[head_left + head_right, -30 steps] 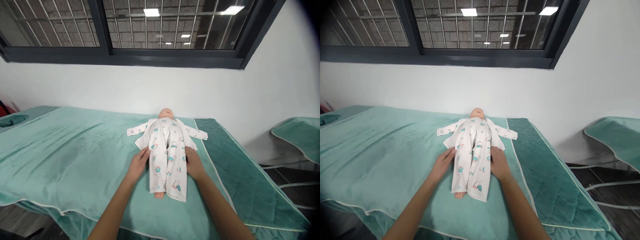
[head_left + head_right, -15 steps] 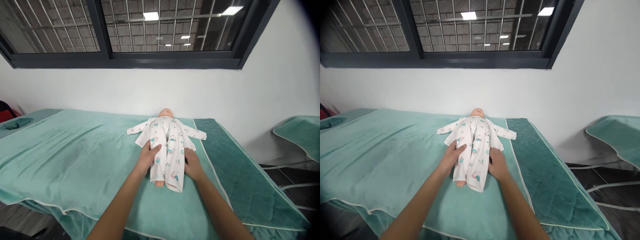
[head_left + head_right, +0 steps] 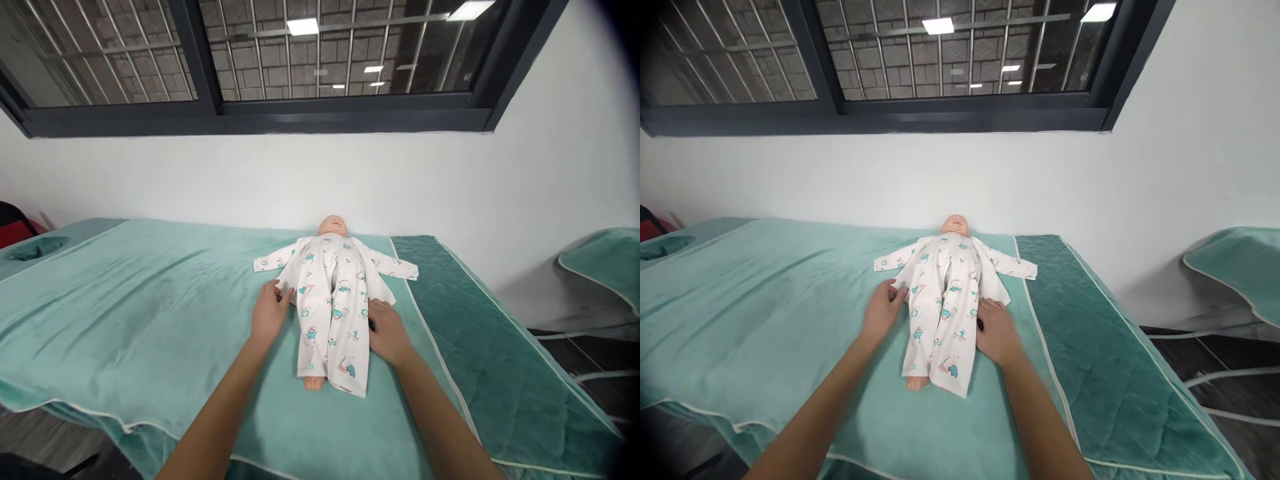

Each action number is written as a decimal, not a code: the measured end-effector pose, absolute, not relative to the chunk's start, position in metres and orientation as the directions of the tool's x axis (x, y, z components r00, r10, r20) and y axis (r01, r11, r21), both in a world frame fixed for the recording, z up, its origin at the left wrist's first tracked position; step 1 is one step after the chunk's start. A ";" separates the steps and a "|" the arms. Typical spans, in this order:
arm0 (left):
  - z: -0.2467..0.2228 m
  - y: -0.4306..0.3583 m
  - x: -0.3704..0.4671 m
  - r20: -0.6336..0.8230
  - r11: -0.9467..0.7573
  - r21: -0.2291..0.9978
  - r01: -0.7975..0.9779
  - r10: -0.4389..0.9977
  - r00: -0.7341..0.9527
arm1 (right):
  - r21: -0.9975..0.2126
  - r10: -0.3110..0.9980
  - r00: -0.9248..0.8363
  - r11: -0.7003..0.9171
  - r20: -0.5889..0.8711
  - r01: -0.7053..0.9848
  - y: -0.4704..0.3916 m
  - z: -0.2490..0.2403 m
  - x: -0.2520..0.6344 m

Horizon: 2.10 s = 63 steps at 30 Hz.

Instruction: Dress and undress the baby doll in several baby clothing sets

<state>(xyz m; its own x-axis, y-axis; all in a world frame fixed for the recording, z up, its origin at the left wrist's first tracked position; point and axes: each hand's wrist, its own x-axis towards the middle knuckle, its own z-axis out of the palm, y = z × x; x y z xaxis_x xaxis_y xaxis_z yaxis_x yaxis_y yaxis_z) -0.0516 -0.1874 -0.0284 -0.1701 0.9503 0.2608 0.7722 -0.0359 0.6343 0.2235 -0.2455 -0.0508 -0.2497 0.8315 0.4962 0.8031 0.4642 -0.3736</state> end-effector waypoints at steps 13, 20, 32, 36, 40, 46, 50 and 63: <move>-0.029 -0.191 -0.045 0.247 -0.182 0.355 0.917 0.964 0.096 | -0.443 0.873 -0.142 0.370 0.467 0.817 -0.242 -0.055 0.227; -0.033 -0.200 -0.048 0.411 -0.134 0.508 0.851 0.906 -0.102 | -0.450 0.891 -0.132 0.342 0.435 0.825 -0.242 -0.052 0.224; -0.039 -0.178 -0.055 0.422 0.084 0.446 0.891 0.858 -0.293 | -0.743 0.768 0.486 -0.021 0.417 0.669 -0.211 -0.060 0.265; -0.039 -0.177 -0.053 0.382 0.111 0.402 0.909 0.882 -0.276 | -0.672 0.886 0.401 -0.151 0.233 0.725 -0.182 -0.053 0.289; -0.037 -0.182 -0.058 0.335 0.038 0.586 0.809 0.898 -0.285 | -0.703 0.977 0.194 -0.079 0.085 0.707 -0.168 -0.041 0.284; -0.018 -0.179 -0.064 0.210 -0.135 0.965 0.227 0.914 -0.349 | -0.997 0.990 0.122 0.076 0.071 -0.033 -0.178 -0.034 0.266; 0.014 -0.183 -0.036 0.322 -0.298 0.943 0.148 0.928 -0.188 | -0.947 0.997 0.054 0.065 0.050 -0.316 -0.181 -0.023 0.269; 0.028 -0.196 0.014 0.461 -0.658 0.292 0.695 0.733 0.500 | -0.993 0.991 0.063 0.116 0.116 0.000 -0.164 -0.049 0.264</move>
